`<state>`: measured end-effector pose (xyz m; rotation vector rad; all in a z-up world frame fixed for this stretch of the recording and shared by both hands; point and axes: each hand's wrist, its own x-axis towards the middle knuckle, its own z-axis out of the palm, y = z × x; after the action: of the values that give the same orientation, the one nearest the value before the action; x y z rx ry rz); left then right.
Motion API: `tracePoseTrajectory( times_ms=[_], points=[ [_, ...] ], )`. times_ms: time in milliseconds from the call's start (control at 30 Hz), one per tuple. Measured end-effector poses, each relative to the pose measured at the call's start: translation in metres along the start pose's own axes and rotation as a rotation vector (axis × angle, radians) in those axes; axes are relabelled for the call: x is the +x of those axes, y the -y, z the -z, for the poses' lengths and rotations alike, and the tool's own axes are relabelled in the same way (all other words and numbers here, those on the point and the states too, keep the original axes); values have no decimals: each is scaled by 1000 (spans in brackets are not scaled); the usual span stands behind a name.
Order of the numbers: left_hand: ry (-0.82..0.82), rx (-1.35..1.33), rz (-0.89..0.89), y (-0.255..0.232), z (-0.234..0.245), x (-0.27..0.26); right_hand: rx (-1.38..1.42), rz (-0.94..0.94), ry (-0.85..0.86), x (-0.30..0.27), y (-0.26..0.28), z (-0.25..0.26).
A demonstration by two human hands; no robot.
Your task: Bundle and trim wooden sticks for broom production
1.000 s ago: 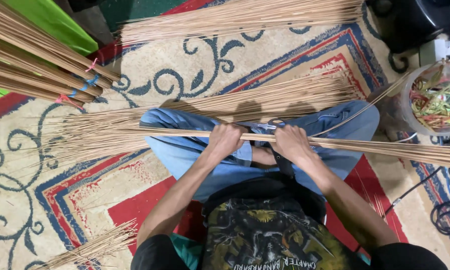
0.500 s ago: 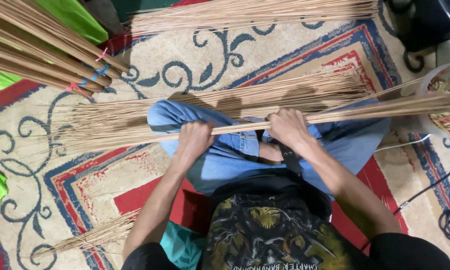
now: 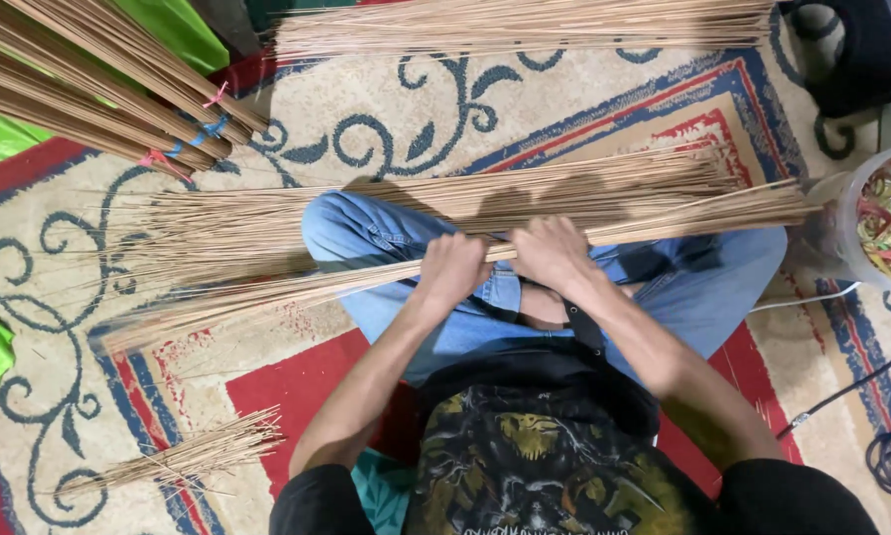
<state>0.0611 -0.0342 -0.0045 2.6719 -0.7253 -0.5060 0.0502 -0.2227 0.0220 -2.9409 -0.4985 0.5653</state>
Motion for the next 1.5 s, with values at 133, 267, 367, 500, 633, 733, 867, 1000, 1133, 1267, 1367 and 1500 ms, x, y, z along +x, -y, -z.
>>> tracePoseTrajectory(
  times_ms=[133, 267, 367, 500, 633, 733, 867, 1000, 1133, 1267, 1367, 1500],
  points=[
    [65, -18, 30, 25, 11, -16, -23, -65, -6, -13, -43, -24],
    [33, 10, 37, 26, -16, -8, -20, -138, 56, -28, -53, -49],
    [72, 15, -19, -6, -16, -5, 21, -170, 89, -40, -52, -55],
    [143, -47, -141, -54, -16, 6, 64, -226, 136, -65, -24, 0],
    [118, 27, -76, -18, -29, 2, 37, -312, 140, -110, -93, -29],
    [104, 112, -56, -18, -38, 1, 29, -376, 150, -129, -104, -40],
    [114, 50, -148, -74, -44, 13, 159, -328, 117, -110, -72, -32],
    [132, 13, -174, -69, -44, 3, 145, -329, 156, -124, -110, -97],
    [118, 137, -81, -33, -49, 9, 124, -399, 149, -141, -145, -82],
    [126, 66, -167, -87, -58, 21, 137, -295, 81, -112, -110, -95],
    [135, 8, -215, -100, -51, 19, 194, -276, 84, -108, -83, -57],
    [104, 59, -206, -77, -78, 18, 257, -310, 130, -115, -88, -57]
  ],
)
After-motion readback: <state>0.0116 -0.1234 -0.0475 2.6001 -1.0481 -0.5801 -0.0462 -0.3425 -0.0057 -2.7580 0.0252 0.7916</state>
